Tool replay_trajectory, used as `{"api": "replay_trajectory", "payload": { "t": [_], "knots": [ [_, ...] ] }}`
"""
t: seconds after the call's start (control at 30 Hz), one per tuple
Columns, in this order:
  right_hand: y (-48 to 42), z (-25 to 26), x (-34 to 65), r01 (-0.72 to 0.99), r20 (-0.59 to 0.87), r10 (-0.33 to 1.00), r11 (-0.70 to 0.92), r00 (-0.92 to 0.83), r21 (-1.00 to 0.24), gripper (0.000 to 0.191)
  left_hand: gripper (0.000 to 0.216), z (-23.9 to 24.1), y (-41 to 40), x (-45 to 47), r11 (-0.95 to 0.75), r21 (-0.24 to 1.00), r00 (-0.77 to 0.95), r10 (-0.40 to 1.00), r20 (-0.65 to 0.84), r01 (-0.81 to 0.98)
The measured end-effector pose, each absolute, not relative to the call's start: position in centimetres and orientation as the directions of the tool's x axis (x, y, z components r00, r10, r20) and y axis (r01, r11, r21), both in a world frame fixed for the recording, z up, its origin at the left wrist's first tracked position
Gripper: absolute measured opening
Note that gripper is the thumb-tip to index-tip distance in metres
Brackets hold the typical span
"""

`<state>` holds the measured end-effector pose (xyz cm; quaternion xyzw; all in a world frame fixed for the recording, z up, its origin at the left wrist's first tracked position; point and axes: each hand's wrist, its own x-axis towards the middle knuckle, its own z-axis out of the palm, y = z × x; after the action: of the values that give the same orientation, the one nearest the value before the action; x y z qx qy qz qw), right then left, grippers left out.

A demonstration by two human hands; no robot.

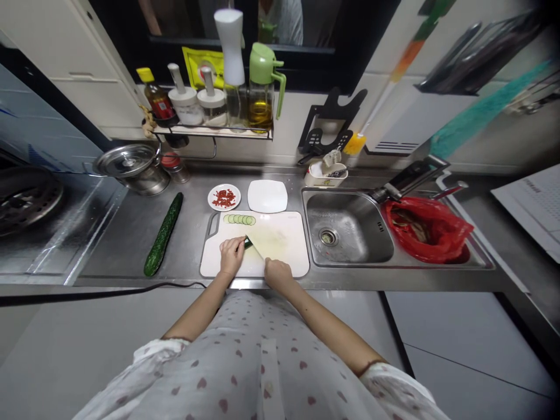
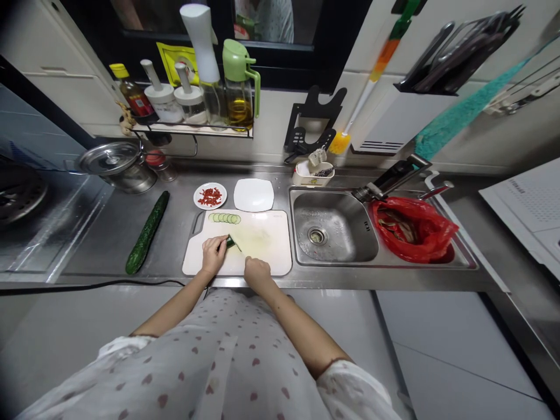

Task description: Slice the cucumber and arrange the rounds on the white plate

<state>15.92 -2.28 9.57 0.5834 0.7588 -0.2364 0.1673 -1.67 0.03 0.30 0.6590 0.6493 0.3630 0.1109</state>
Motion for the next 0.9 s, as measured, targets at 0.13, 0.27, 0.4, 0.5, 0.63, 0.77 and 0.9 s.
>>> {"api": "replay_trajectory", "payload": {
  "t": [0.13,0.27,0.4,0.5,0.63,0.77,0.9],
  "knots": [
    [-2.7,9.2,16.3,0.964,-0.513,0.817,0.209,-0.265,-0.164,0.026,0.026,0.4,0.0,-1.6,-0.132,0.615,-0.105,0.937,0.334,0.777],
    [-3.2,8.9,16.8,0.962,-0.499,0.823,0.212,-0.271,-0.172,0.025,0.026,0.4,-0.1,-1.6,-0.136,0.611,-0.103,0.935,0.34,0.78],
    [-3.5,9.0,17.2,0.962,-0.498,0.824,0.211,-0.271,-0.174,0.025,0.026,0.4,-0.2,-1.5,-0.146,0.601,-0.093,0.933,0.348,0.786],
    [-3.6,9.1,17.7,0.962,-0.5,0.822,0.208,-0.271,-0.178,0.026,0.025,0.6,-0.2,-1.5,-0.136,0.6,-0.095,0.937,0.337,0.789],
    [-3.5,9.7,18.6,0.959,-0.51,0.815,0.2,-0.277,-0.201,0.027,0.024,1.2,-0.1,-1.5,-0.079,0.622,-0.122,0.954,0.274,0.779],
    [-3.7,10.3,19.4,0.96,-0.489,0.83,0.193,-0.269,-0.201,0.03,0.022,1.7,0.2,-1.4,-0.015,0.67,-0.174,0.961,0.215,0.742],
    [-4.1,10.4,19.8,0.971,-0.47,0.852,0.173,-0.231,-0.162,0.031,0.02,2.0,0.3,-1.2,0.031,0.706,-0.232,0.954,0.19,0.707]
  ]
}}
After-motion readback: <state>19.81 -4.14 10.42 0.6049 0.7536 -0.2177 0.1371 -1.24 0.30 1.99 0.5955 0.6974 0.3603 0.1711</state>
